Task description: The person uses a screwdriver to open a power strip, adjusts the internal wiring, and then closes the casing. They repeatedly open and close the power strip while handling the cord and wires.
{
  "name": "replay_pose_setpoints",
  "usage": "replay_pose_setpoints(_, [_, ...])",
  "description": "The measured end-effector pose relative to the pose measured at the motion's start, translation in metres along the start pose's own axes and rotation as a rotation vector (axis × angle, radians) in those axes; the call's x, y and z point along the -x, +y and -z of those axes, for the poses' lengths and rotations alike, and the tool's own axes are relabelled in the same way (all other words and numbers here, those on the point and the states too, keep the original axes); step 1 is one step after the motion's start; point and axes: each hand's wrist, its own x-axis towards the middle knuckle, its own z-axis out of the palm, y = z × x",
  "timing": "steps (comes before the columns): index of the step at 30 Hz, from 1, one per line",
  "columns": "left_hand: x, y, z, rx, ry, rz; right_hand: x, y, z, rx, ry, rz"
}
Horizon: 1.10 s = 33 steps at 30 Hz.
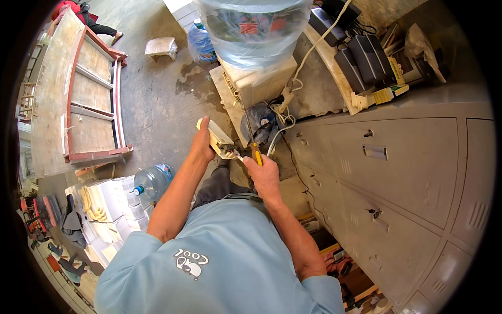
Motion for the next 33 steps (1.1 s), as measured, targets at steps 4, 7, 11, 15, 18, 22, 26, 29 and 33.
replay_pose_setpoints(4, [0.002,-0.001,0.002,-0.060,0.038,0.052,-0.009,-0.004,0.005,-0.066,-0.022,-0.089])
replay_pose_setpoints(7, [0.016,0.004,-0.003,-0.099,0.036,0.087,-0.014,-0.020,0.008,-0.133,-0.054,-0.140])
replay_pose_setpoints(11, [0.024,0.007,-0.002,-0.062,0.008,0.044,-0.018,-0.025,0.013,-0.127,-0.097,-0.167])
replay_pose_setpoints(15, [0.032,0.012,0.006,-0.042,-0.024,0.013,-0.017,-0.032,0.009,-0.121,-0.125,-0.170])
replay_pose_setpoints(18, [0.034,0.015,0.013,0.009,-0.025,-0.014,-0.017,-0.035,0.002,-0.089,-0.147,-0.167])
replay_pose_setpoints(22, [0.049,0.023,0.016,0.040,-0.007,-0.040,-0.020,-0.034,-0.002,-0.106,-0.166,-0.172])
replay_pose_setpoints(26, [0.053,0.026,0.024,0.051,-0.022,-0.054,-0.022,-0.045,-0.008,-0.058,-0.190,-0.184])
replay_pose_setpoints(29, [0.056,0.028,0.027,0.044,-0.003,-0.080,-0.026,-0.044,-0.010,-0.029,-0.200,-0.197])
replay_pose_setpoints(33, [0.062,0.027,0.032,0.027,0.009,-0.140,-0.026,-0.046,-0.011,-0.007,-0.230,-0.207])
